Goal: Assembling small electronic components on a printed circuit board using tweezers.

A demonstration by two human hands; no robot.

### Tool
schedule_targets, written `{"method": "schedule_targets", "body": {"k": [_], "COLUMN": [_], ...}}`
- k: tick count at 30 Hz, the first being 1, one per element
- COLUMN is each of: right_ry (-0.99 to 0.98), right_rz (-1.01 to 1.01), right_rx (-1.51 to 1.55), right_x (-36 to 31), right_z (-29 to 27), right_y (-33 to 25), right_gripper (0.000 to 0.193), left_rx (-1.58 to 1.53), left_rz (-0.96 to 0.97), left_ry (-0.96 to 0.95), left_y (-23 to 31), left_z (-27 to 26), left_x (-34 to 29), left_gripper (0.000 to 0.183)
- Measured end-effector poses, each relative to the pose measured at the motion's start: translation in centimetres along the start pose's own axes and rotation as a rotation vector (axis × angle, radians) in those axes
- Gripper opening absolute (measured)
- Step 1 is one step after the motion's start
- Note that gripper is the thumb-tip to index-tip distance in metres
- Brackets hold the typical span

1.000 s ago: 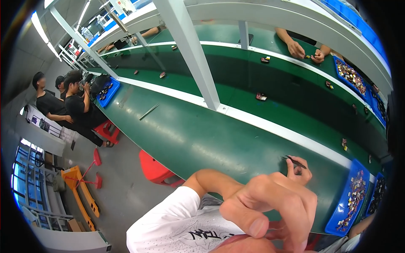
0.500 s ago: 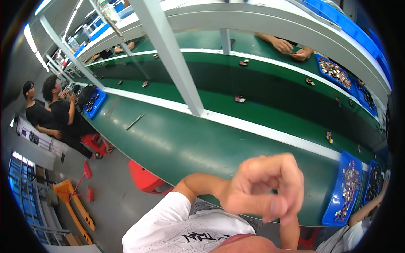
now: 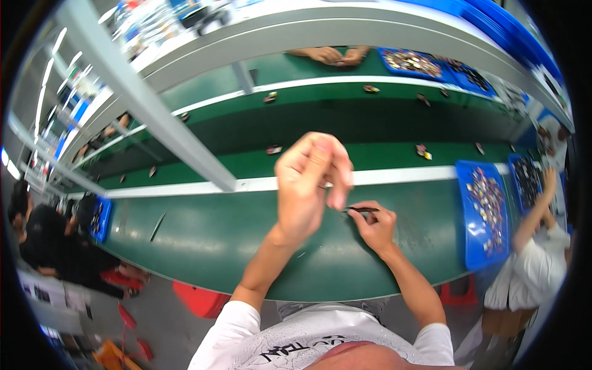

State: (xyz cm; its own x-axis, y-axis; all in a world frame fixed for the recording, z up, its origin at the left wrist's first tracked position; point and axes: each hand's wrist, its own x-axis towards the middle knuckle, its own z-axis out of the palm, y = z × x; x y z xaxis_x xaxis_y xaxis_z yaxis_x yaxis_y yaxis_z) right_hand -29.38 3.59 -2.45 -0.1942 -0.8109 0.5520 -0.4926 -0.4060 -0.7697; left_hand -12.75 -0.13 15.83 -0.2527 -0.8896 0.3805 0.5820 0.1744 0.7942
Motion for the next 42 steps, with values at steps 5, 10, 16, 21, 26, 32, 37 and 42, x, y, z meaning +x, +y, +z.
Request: {"method": "schedule_targets", "body": {"k": [5,10,16,21,26,32,37,42], "right_ry": [0.046,0.030,0.010,-0.019,-0.040,-0.020,0.003,0.015], "right_rz": [0.007,0.003,0.020,0.038,0.017,0.045,0.007,0.030], "right_rx": [0.015,0.014,0.025,0.044,0.073,0.094,0.153,0.176], "right_x": [-0.2,-0.1,0.2,0.4,0.3,0.4,0.5,0.5], "right_z": [-0.1,-0.7,-1.0,-1.1,-1.1,-1.3,-0.7,-0.8], "right_y": [1.2,0.5,0.2,0.1,0.2,0.2,0.9,1.2], "right_gripper": [0.013,0.014,0.014,0.015,0.014,0.013,0.015,0.014], "left_rx": [0.248,0.408,0.736,0.780,0.901,1.290,1.441,1.452], "left_rz": [-0.015,-0.134,-0.286,-0.412,-0.362,-0.348,-0.450,-0.470], "left_ry": [0.111,0.155,0.098,-0.153,-0.362,-0.665,-0.758,-0.734], "left_y": [-2.1,-5.5,-11.5,-16.7,-23.1,-28.0,-30.5,-30.2], "left_z": [-1.1,-4.3,-7.0,-6.6,-2.0,3.3,3.7,4.1], "left_x": [2.0,4.0,6.3,10.2,16.0,20.0,21.4,21.1], "left_gripper": [0.028,0.037,0.026,0.025,0.023,0.028,0.024,0.013]}}
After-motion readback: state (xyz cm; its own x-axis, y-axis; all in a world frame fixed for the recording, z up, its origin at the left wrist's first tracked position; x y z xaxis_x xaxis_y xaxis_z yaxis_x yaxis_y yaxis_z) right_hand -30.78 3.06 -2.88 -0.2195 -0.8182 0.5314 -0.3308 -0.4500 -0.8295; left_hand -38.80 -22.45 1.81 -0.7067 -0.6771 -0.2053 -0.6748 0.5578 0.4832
